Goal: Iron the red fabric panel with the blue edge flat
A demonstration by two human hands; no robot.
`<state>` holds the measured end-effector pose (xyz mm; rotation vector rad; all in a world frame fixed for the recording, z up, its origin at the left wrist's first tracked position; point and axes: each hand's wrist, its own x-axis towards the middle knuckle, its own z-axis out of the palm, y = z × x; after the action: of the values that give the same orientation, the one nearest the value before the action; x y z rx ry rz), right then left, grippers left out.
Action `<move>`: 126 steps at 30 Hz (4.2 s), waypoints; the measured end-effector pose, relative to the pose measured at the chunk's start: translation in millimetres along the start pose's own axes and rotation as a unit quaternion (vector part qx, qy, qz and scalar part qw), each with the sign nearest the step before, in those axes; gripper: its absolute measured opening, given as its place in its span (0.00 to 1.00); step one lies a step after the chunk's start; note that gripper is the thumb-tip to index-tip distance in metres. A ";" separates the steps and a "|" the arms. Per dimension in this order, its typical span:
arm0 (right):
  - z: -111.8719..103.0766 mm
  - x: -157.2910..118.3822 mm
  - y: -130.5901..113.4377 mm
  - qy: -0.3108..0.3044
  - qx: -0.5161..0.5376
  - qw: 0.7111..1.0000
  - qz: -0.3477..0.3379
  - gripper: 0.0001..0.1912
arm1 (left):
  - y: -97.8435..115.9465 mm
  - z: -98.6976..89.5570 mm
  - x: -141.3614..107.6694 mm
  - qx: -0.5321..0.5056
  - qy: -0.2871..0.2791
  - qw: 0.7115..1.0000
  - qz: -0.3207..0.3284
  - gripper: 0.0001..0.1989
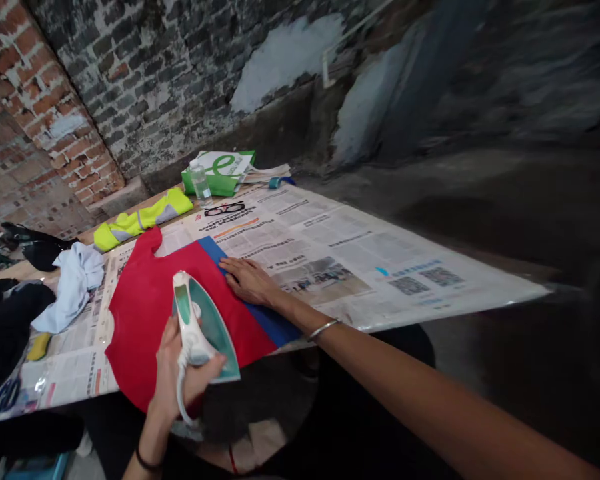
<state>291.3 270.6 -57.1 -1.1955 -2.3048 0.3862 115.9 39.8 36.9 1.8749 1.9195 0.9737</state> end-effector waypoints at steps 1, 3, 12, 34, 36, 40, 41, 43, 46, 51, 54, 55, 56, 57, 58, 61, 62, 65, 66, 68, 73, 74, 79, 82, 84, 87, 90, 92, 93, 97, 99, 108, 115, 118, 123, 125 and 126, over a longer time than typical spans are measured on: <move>0.8 -0.1 0.5 -0.001 -0.001 1.000 -0.001 0.27 | 2.8 1.0 -10.9 0.011 -0.005 1.000 0.015 0.26; 2.6 -0.4 2.2 -0.001 -0.002 1.000 -0.006 0.27 | 6.6 5.3 -19.8 0.024 -0.014 0.999 0.037 0.27; -1.8 -3.3 4.3 -0.008 -0.006 1.000 -0.025 0.28 | 2.1 32.7 109.9 0.001 0.012 1.000 -0.010 0.28; 9.7 -3.8 10.8 0.008 -0.003 1.000 -0.009 0.28 | -45.8 -50.7 -114.4 0.098 0.072 0.992 -0.030 0.27; 10.8 -4.3 12.0 0.012 -0.003 1.000 -0.009 0.27 | -52.1 -61.5 -95.8 0.072 0.086 0.992 -0.065 0.26; 10.6 -5.1 12.2 0.011 -0.004 1.000 -0.008 0.28 | -71.4 -80.9 -19.4 0.008 0.091 0.992 -0.092 0.30; 10.2 -5.4 12.0 0.009 -0.004 1.000 -0.008 0.28 | -78.0 -83.8 2.8 0.000 0.095 0.991 -0.092 0.31; 8.9 -5.9 11.5 0.007 -0.005 1.000 -0.009 0.28 | -91.1 -86.7 44.2 -0.001 0.112 0.989 -0.101 0.30; 7.5 -6.7 11.8 0.002 -0.006 1.000 -0.011 0.28 | -103.9 -86.5 86.5 0.003 0.130 0.984 -0.119 0.26; 8.5 -6.6 13.3 0.008 -0.003 1.000 -0.017 0.29 | -95.9 -86.7 71.7 0.006 0.113 0.986 -0.124 0.30; 8.8 -5.6 12.8 0.008 -0.004 1.000 -0.011 0.29 | -83.1 -86.6 16.7 0.017 0.092 0.987 -0.128 0.34; 8.7 -5.2 12.6 0.008 -0.005 1.000 -0.008 0.28 | -78.6 -85.8 -5.5 0.024 0.089 0.987 -0.128 0.33; 8.7 -5.0 12.5 0.008 -0.005 1.000 -0.006 0.28 | -74.1 -84.5 -28.1 0.039 0.092 0.987 -0.129 0.33; 8.9 -4.7 12.5 0.008 -0.004 1.000 -0.005 0.28 | -69.5 -82.8 -49.8 0.048 0.102 0.986 -0.121 0.31; 9.2 -4.6 12.8 0.009 -0.003 1.000 -0.006 0.28 | -65.0 -80.7 -69.7 0.058 0.100 0.987 -0.110 0.28; 11.3 -4.2 14.5 0.015 0.000 1.000 -0.011 0.28 | -54.6 -74.8 -109.6 0.090 0.095 0.987 -0.090 0.23; 12.2 -4.1 15.2 0.016 0.000 1.000 -0.014 0.28 | -53.5 -73.6 -114.4 0.097 0.098 0.987 -0.087 0.24; 14.3 -3.5 16.2 0.014 -0.003 1.000 -0.016 0.28 | -60.8 -73.8 -101.7 0.089 0.094 0.988 -0.084 0.27; 14.4 -3.3 16.0 0.011 -0.004 1.000 -0.016 0.28 | -66.4 -75.0 -89.3 0.075 0.092 0.989 -0.085 0.28; 13.7 -3.2 14.7 0.006 -0.003 1.000 -0.013 0.28 | -79.4 -78.4 -54.8 0.047 0.098 0.990 -0.092 0.31; 7.8 -3.4 9.2 -0.002 -0.002 1.000 -0.005 0.28 | -104.0 -87.7 47.6 0.042 0.131 0.982 -0.131 0.32; 6.5 -3.4 8.3 -0.002 -0.001 1.000 -0.006 0.28 | -106.1 -88.8 62.9 0.044 0.136 0.981 -0.134 0.32; 3.9 -2.6 6.3 0.001 0.004 1.000 -0.011 0.28 | -103.3 -90.2 78.1 0.043 0.136 0.978 -0.150 0.33; 5.2 -1.7 6.9 0.007 0.009 1.000 -0.011 0.28 | -90.6 -90.2 40.3 0.040 0.120 0.982 -0.142 0.33; 6.1 -0.9 7.3 0.010 0.012 1.000 -0.011 0.28 | -79.8 -88.4 3.0 0.042 0.113 0.983 -0.137 0.33; 6.0 -0.2 7.3 0.008 0.015 1.000 -0.007 0.27 | -65.3 -80.0 -54.9 0.059 0.109 0.984 -0.132 0.30; 5.2 -0.5 6.7 0.006 0.015 1.000 -0.004 0.27 | -55.7 -65.3 -92.2 0.057 0.071 0.991 -0.101 0.27; 5.1 -0.9 6.3 0.005 0.012 1.000 -0.004 0.27 | -51.7 -55.5 -95.4 0.048 0.044 0.994 -0.083 0.27; 5.2 -1.1 6.3 0.006 0.010 1.000 -0.005 0.27 | -50.4 -51.5 -89.7 0.043 0.035 0.995 -0.077 0.28; 5.0 -1.4 6.0 0.011 0.006 1.000 -0.007 0.27 | -51.4 -43.3 -25.9 0.002 0.019 0.996 -0.082 0.30; 3.4 -1.4 5.2 0.007 0.004 1.000 -0.003 0.27 | -54.3 -39.4 20.8 -0.036 -0.007 0.996 -0.079 0.34; -6.9 -0.6 -0.5 -0.008 0.018 1.000 -0.009 0.28 | -38.6 6.7 146.9 -0.043 0.050 0.995 -0.070 0.27; -4.6 1.5 -1.0 -0.006 0.018 1.000 0.002 0.27 | -25.6 -9.8 44.0 -0.048 -0.006 0.997 -0.053 0.27; -4.9 2.0 -1.8 0.001 0.025 1.000 -0.006 0.27 | -10.2 -14.3 -11.9 -0.014 -0.026 0.999 -0.033 0.28; -4.1 1.5 0.3 -0.012 0.023 1.000 0.002 0.28 | 11.7 -3.5 -31.5 0.000 -0.049 0.999 0.021 0.31; -2.7 1.7 3.7 -0.006 0.029 1.000 -0.004 0.28 | 13.7 3.9 -4.9 -0.009 -0.049 0.999 0.014 0.31; -1.9 2.0 5.7 -0.001 0.034 0.999 -0.007 0.28 | 13.5 7.8 14.2 -0.014 -0.048 0.999 0.006 0.30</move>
<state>295.3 275.5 -57.6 -1.1466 -2.2813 0.4559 129.6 54.6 43.3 1.8846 1.8338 0.8926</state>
